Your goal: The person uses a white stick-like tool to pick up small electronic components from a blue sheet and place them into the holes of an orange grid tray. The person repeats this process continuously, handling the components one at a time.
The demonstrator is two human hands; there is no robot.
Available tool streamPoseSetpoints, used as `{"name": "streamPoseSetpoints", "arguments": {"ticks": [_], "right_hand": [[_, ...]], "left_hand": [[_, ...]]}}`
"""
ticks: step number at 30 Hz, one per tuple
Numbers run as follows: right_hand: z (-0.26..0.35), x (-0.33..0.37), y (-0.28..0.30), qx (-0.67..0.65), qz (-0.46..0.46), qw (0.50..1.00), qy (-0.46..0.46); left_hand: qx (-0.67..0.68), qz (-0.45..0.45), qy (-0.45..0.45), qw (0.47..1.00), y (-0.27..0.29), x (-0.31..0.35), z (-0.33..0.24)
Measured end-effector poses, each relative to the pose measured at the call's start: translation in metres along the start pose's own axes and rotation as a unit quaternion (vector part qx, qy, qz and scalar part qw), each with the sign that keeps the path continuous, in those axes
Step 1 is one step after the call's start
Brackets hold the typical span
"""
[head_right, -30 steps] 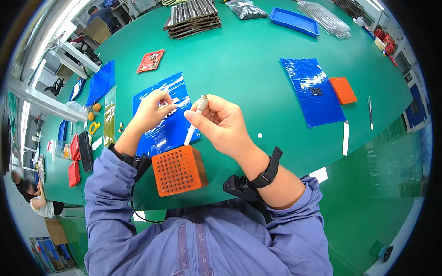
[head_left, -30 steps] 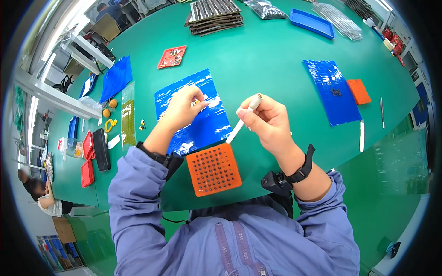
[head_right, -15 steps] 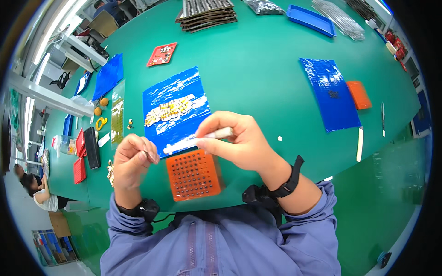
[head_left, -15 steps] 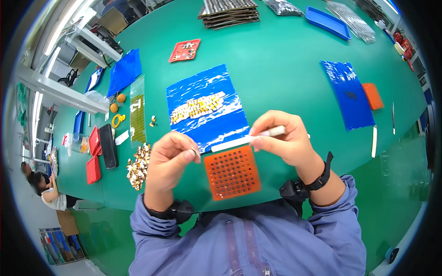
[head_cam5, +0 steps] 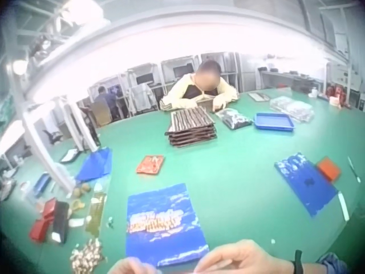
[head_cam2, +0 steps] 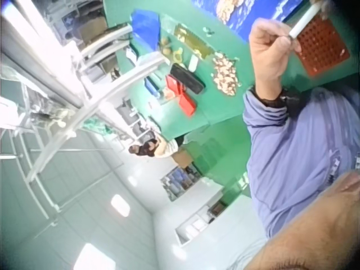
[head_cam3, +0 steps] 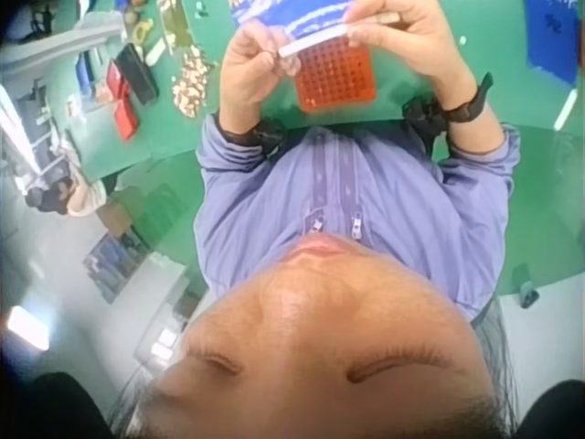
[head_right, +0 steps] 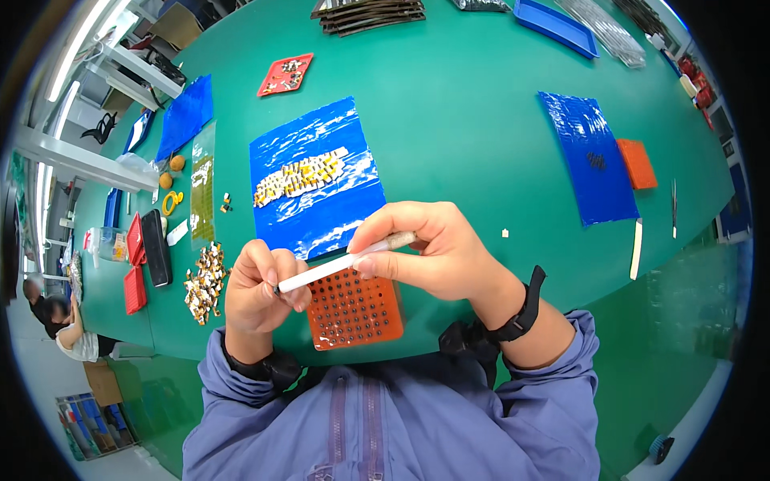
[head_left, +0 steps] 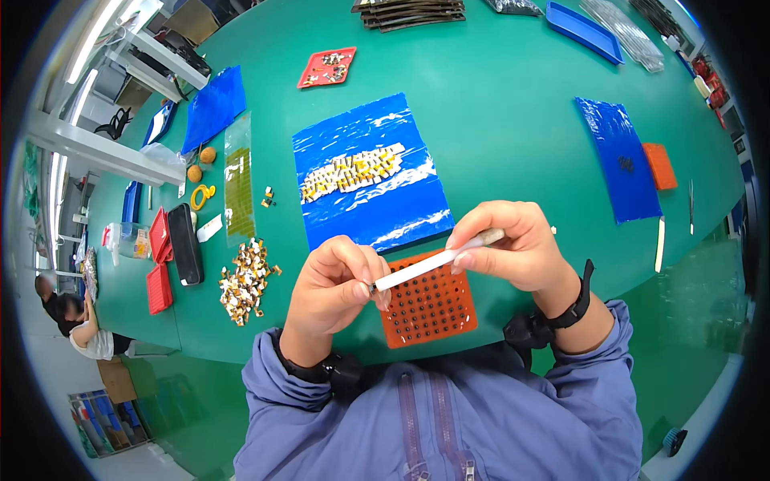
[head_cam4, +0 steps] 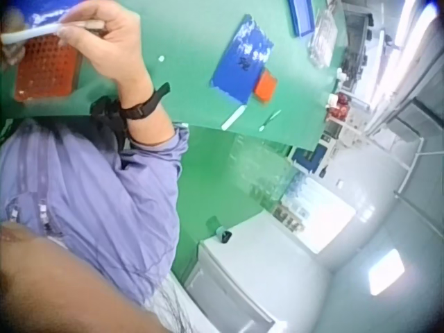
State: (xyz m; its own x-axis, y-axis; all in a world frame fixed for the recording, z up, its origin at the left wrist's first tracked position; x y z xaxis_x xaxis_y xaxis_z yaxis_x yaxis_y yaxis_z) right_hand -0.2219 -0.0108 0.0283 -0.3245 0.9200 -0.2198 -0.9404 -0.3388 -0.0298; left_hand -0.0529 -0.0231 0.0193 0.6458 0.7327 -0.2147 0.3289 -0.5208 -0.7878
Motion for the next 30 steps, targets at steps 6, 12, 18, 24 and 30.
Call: {"name": "streamPoseSetpoints", "arguments": {"ticks": [6, 12, 18, 24, 30], "right_hand": [[-0.001, -0.001, -0.001, -0.005, 0.01, 1.0, -0.013], [0.008, -0.003, 0.0, 0.184, -0.002, 0.98, 0.077], [0.015, -0.003, -0.004, 0.25, -0.026, 0.956, 0.154], [0.017, -0.005, -0.007, 0.241, -0.025, 0.954, 0.174], [0.018, -0.004, -0.008, 0.242, -0.036, 0.955, 0.167]], "left_hand": [[-0.017, -0.003, -0.006, 1.0, 0.001, 0.001, 0.001], [-0.033, -0.015, -0.016, 0.999, 0.002, 0.002, 0.001], [-0.043, -0.009, -0.017, 0.999, 0.001, 0.001, 0.001], [-0.037, -0.001, -0.012, 0.999, 0.001, 0.003, 0.001], [-0.053, 0.008, -0.009, 0.999, 0.002, 0.004, 0.001]]}}
Point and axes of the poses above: each hand's wrist, its own x-axis away from the middle knuckle, its own y-axis out of the back of the hand, z = x × y, the point moved 6 cm from there along -x, towards the middle knuckle, and after that the axes turned 12 degrees about x, right-handed, at the moved point
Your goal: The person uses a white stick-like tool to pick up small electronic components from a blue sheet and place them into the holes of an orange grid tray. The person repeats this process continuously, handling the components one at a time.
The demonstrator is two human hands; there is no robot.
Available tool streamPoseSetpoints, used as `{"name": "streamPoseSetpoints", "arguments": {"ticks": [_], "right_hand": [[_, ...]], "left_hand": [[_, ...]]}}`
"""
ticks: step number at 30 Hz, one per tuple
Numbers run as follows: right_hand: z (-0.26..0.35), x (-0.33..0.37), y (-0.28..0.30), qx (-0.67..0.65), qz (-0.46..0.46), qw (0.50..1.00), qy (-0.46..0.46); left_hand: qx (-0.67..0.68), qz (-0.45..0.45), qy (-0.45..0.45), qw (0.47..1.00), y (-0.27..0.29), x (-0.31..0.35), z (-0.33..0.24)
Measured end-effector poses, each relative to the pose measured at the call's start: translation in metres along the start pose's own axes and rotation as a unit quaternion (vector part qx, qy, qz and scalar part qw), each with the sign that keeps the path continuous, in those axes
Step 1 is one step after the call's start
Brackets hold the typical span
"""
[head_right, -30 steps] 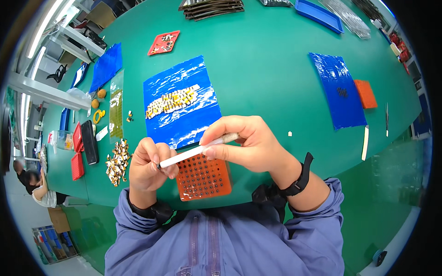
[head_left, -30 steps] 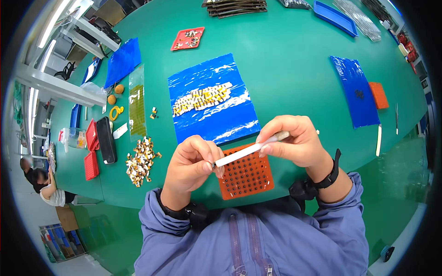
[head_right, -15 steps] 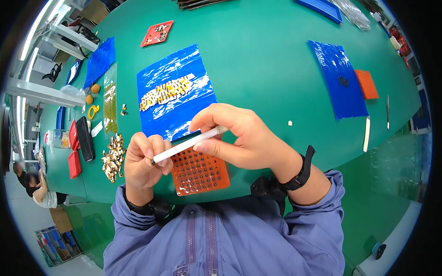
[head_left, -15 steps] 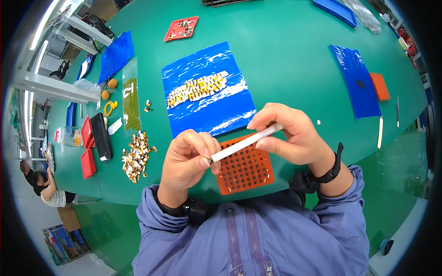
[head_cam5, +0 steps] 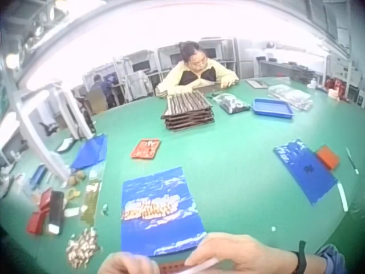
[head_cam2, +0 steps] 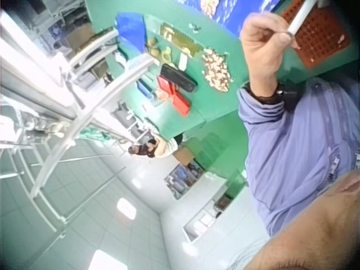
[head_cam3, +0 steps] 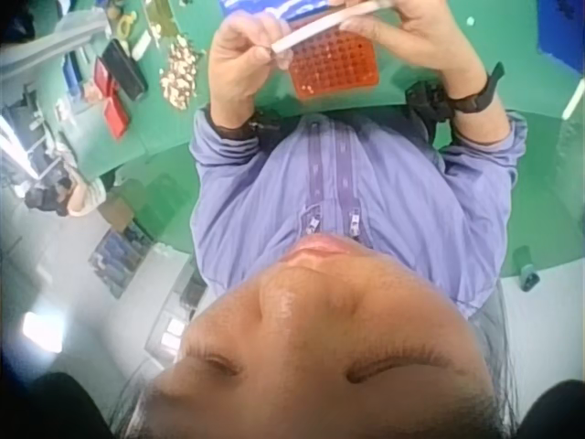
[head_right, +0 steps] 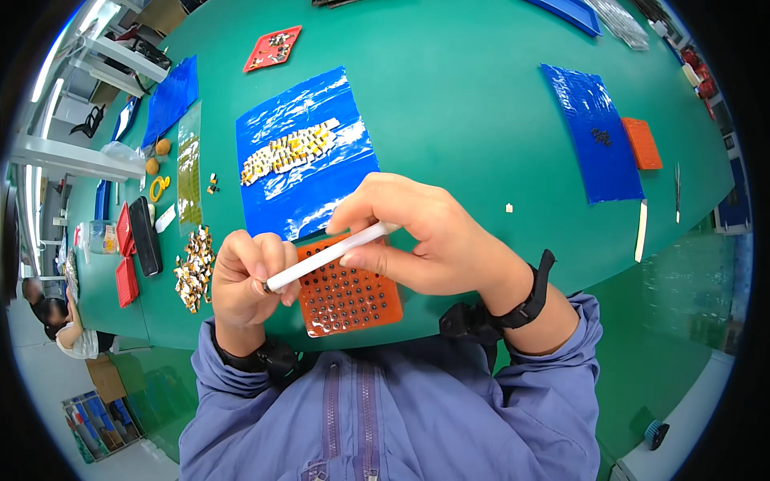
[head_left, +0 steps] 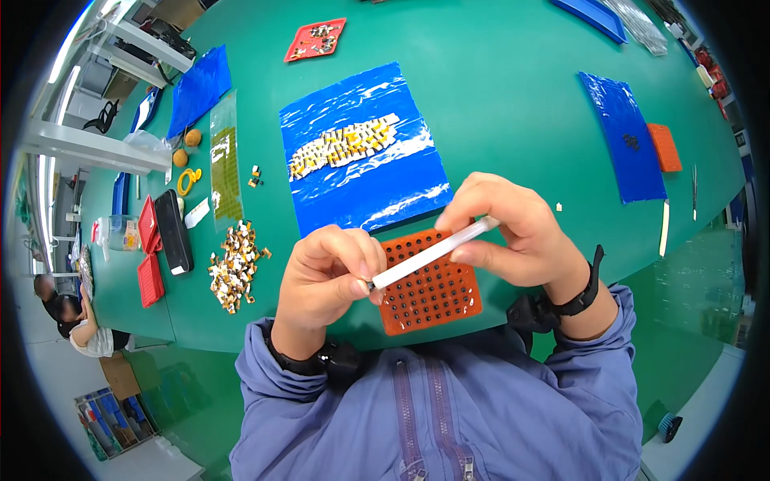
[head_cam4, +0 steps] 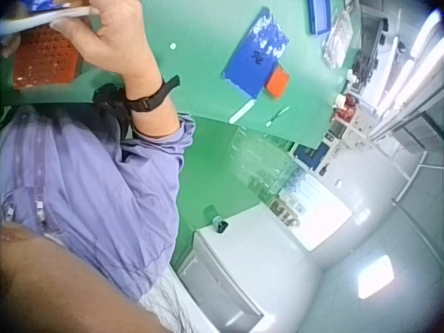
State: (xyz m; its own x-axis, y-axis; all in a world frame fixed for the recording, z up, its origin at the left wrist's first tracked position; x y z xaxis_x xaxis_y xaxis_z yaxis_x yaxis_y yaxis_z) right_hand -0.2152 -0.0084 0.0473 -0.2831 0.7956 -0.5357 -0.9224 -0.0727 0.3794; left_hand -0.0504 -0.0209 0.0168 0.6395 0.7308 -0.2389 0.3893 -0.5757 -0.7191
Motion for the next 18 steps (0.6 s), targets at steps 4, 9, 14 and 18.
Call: {"name": "streamPoseSetpoints", "arguments": {"ticks": [4, 9, 14, 18], "right_hand": [[0.0013, 0.0016, 0.0008, 0.034, 0.055, 0.998, 0.004], [0.003, 0.0018, -0.0025, 0.022, 0.066, 0.998, 0.012], [0.0024, 0.0016, -0.0038, 0.017, 0.048, 0.999, 0.012], [-0.001, 0.0035, -0.002, 0.05, 0.06, 0.997, -0.008]], "left_hand": [[-0.012, 0.0, 0.0, 1.0, -0.0003, 0.0004, -0.0014], [-0.006, -0.008, -0.006, 1.0, -0.0001, 0.0008, -0.0035], [-0.002, -0.015, -0.01, 1.0, 0.0006, 0.0015, -0.0044], [-0.029, -0.012, -0.007, 0.999, 0.0012, 0.0002, -0.0047]]}}
Point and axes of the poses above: each hand's wrist, its own x-axis away from the middle knuckle, its own y-axis out of the back of the hand, z = x × y, the point moved 6 cm from there along -x, towards the middle knuckle, and after that the axes turned 12 degrees about x, right-handed, at the moved point
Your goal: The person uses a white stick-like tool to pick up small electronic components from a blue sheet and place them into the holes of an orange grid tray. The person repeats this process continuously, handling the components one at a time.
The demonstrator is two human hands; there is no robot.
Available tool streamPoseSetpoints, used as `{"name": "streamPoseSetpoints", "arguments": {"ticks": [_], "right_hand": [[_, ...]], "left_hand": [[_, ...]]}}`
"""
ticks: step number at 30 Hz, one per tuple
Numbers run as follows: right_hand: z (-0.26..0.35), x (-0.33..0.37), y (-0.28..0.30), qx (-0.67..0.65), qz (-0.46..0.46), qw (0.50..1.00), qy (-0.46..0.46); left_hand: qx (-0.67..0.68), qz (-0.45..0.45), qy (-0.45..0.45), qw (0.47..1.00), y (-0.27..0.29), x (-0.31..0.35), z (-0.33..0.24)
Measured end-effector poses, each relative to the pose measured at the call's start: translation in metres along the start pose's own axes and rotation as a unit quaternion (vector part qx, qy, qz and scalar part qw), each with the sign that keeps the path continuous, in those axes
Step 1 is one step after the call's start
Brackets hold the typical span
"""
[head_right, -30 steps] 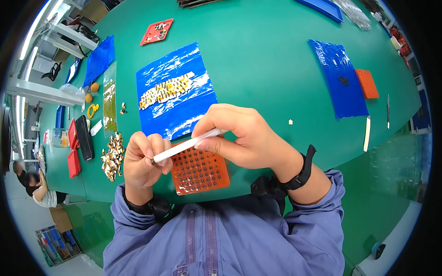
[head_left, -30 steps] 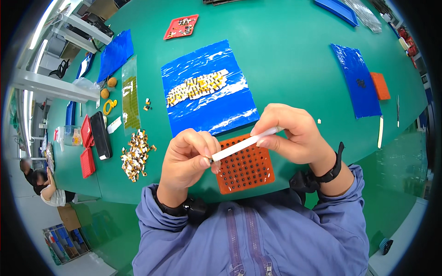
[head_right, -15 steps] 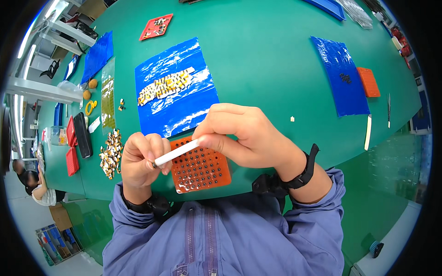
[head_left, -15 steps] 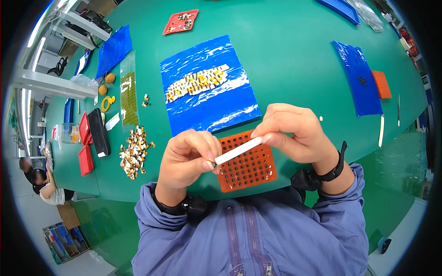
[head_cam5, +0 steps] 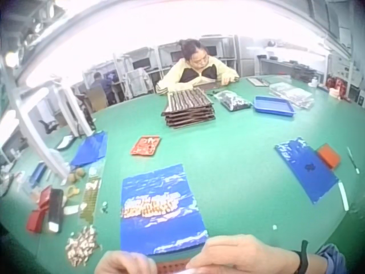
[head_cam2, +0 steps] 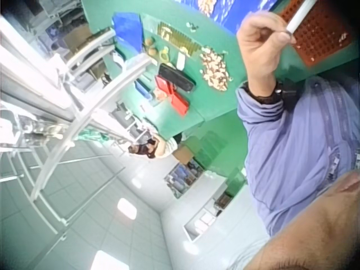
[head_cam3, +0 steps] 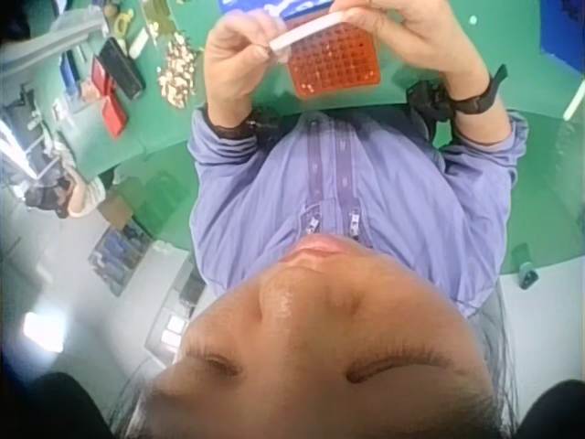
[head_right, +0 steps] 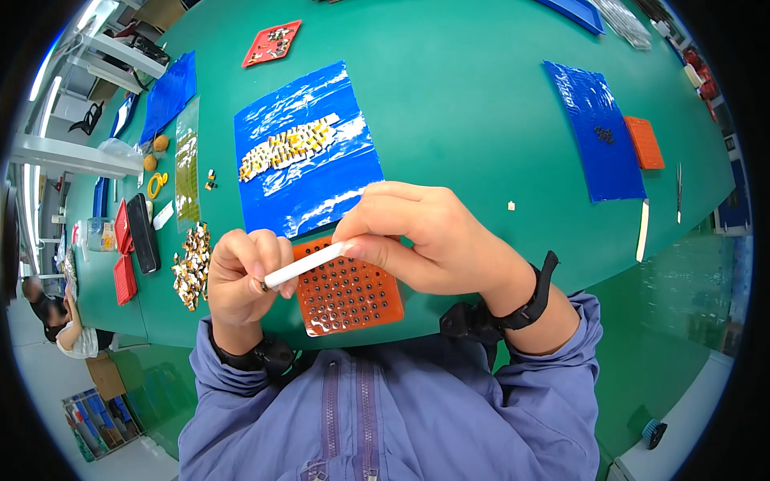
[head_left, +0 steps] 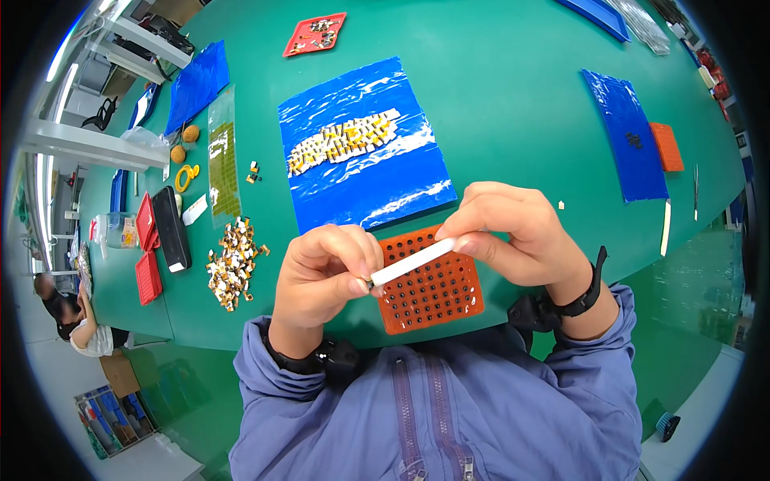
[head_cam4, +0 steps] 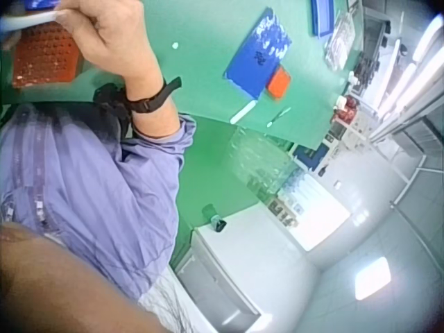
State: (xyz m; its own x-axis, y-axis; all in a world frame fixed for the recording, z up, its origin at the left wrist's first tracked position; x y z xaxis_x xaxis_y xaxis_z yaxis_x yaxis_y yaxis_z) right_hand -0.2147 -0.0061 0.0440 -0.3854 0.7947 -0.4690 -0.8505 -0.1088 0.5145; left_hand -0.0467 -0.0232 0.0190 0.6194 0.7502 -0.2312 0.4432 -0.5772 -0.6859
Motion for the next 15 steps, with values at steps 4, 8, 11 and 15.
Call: {"name": "streamPoseSetpoints", "arguments": {"ticks": [4, 8, 11, 15], "right_hand": [[0.001, -0.001, 0.0, 0.001, 0.03, 0.999, -0.01], [0.002, 0.002, 0.005, -0.023, -0.013, 0.998, -0.058], [0.007, 0.0, 0.015, -0.045, -0.088, 0.995, 0.015], [0.015, 0.007, 0.021, -0.065, -0.123, 0.989, 0.05]], "left_hand": [[-0.058, -0.004, -0.025, 0.998, 0.002, 0.001, -0.003], [-0.095, -0.051, -0.065, 0.992, 0.006, 0.002, -0.008], [-0.158, -0.071, -0.098, 0.98, 0.005, 0.001, -0.011], [-0.236, -0.081, -0.114, 0.962, 0.007, 0.001, -0.013]]}}
Point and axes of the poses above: each hand's wrist, its own x-axis away from the middle knuckle, its own y-axis out of the back of the hand, z = x × y, the point moved 6 cm from there along -x, towards the middle knuckle, and after that the axes turned 12 degrees about x, right-handed, at the moved point
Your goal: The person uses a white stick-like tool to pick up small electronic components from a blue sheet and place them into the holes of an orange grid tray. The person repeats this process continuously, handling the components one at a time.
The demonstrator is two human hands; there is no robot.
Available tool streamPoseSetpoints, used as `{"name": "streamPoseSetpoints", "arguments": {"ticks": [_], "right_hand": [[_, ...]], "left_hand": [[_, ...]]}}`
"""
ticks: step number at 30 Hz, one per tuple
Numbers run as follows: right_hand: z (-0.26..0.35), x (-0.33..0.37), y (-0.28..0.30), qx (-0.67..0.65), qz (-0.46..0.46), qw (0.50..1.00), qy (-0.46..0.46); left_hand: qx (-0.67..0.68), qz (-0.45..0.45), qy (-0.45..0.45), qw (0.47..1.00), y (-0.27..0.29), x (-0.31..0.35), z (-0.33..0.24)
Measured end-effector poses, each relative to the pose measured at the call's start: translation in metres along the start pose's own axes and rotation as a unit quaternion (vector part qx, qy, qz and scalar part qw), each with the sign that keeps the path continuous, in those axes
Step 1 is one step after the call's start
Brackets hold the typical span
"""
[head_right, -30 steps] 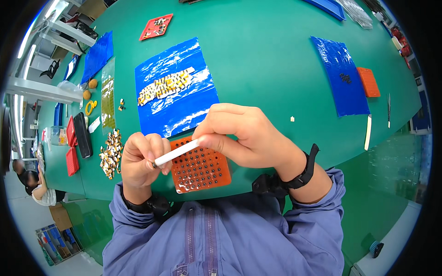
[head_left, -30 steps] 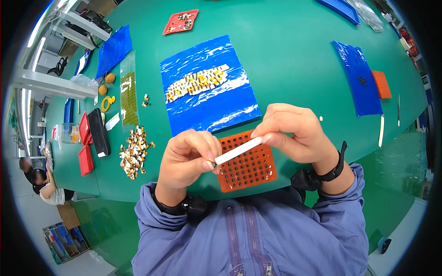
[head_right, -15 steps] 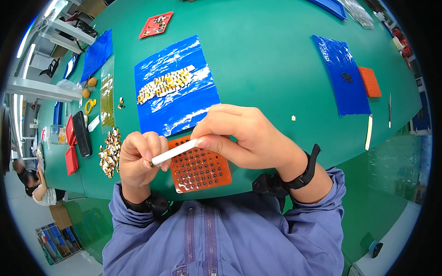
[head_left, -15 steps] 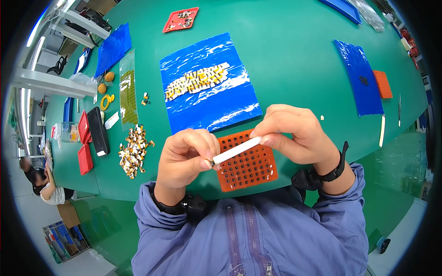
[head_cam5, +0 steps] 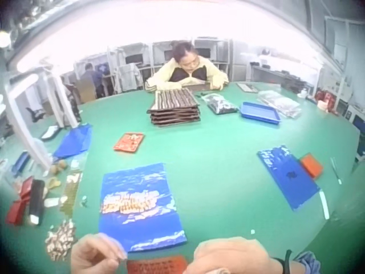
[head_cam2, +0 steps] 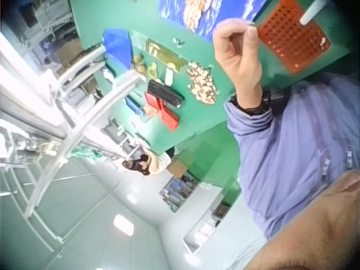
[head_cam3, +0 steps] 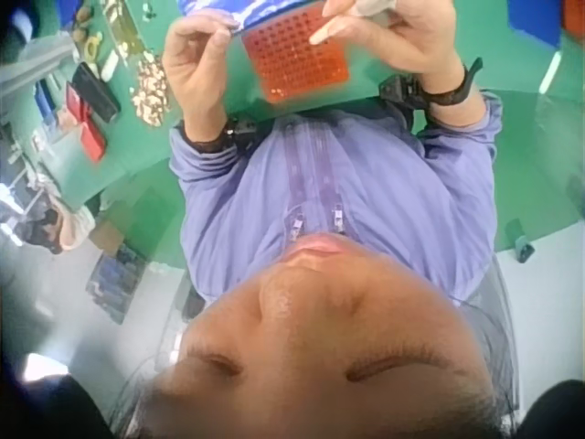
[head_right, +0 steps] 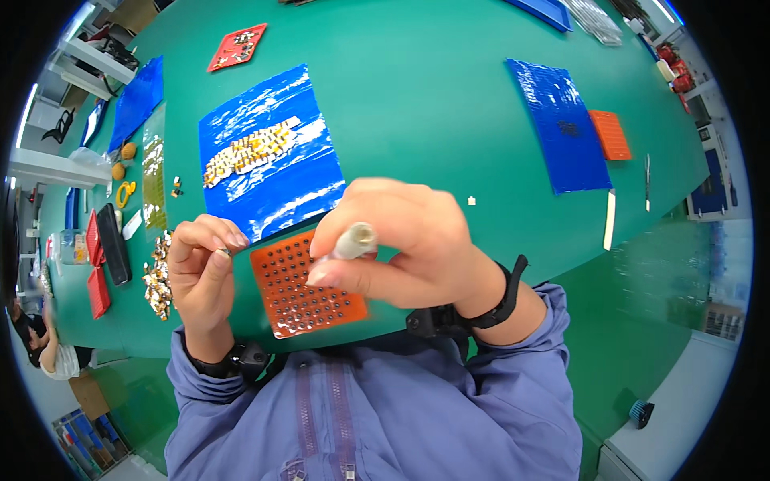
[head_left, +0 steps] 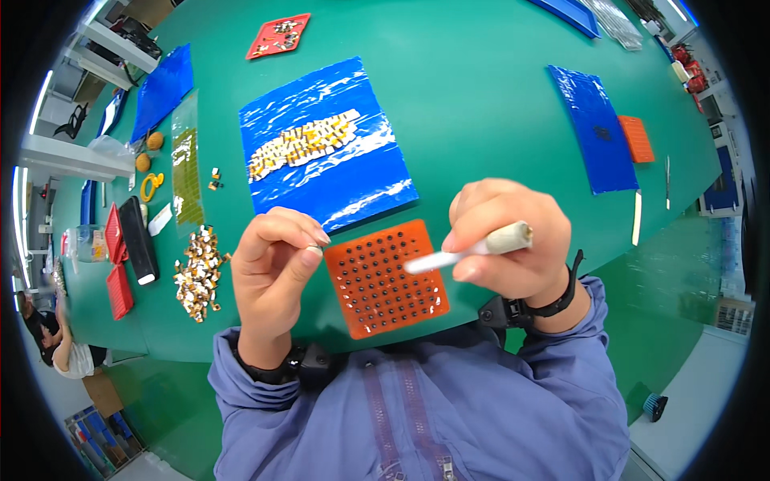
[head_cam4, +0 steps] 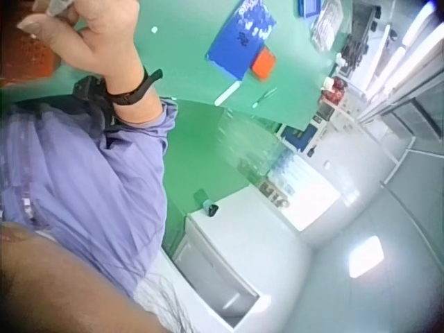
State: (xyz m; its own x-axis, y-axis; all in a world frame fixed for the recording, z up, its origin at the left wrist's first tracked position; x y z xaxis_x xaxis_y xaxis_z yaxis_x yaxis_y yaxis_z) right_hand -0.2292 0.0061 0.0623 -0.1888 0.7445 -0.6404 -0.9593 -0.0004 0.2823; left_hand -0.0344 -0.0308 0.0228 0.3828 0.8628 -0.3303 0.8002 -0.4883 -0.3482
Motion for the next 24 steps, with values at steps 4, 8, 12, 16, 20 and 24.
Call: {"name": "streamPoseSetpoints", "arguments": {"ticks": [4, 8, 12, 16, 20, 24], "right_hand": [[0.008, 0.003, -0.007, 0.051, 0.015, 0.998, 0.046], [0.011, 0.004, -0.019, 0.068, 0.052, 0.994, 0.063], [0.013, 0.004, -0.026, 0.077, 0.071, 0.992, 0.07], [0.014, 0.003, -0.027, 0.091, 0.082, 0.99, 0.072], [0.01, 0.002, -0.024, 0.078, 0.095, 0.991, 0.049], [0.0, 0.0, -0.003, -0.018, 0.033, 0.999, -0.038]], "left_hand": [[-0.072, 0.008, 0.027, 0.997, -0.006, 0.0, 0.001], [-0.119, 0.015, 0.047, 0.992, -0.008, 0.001, 0.005], [-0.14, 0.017, 0.078, 0.987, -0.009, 0.001, 0.007], [-0.12, 0.02, 0.093, 0.988, -0.01, 0.001, 0.008], [-0.138, 0.007, 0.065, 0.988, -0.009, 0.001, 0.005], [-0.174, -0.03, 0.038, 0.983, 0.007, -0.002, -0.001]]}}
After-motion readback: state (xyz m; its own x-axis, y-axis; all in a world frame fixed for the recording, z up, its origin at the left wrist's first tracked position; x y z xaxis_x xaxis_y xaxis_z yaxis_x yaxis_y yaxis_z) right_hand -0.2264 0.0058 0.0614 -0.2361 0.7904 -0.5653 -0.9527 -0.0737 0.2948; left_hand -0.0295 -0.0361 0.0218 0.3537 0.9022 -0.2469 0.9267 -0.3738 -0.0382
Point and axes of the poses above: each hand's wrist, its own x-axis away from the middle knuckle, its own y-axis out of the back of the hand, z = x × y, the point moved 6 cm from there along -x, towards the middle knuckle, and after that the axes turned 12 degrees about x, right-handed, at the moved point
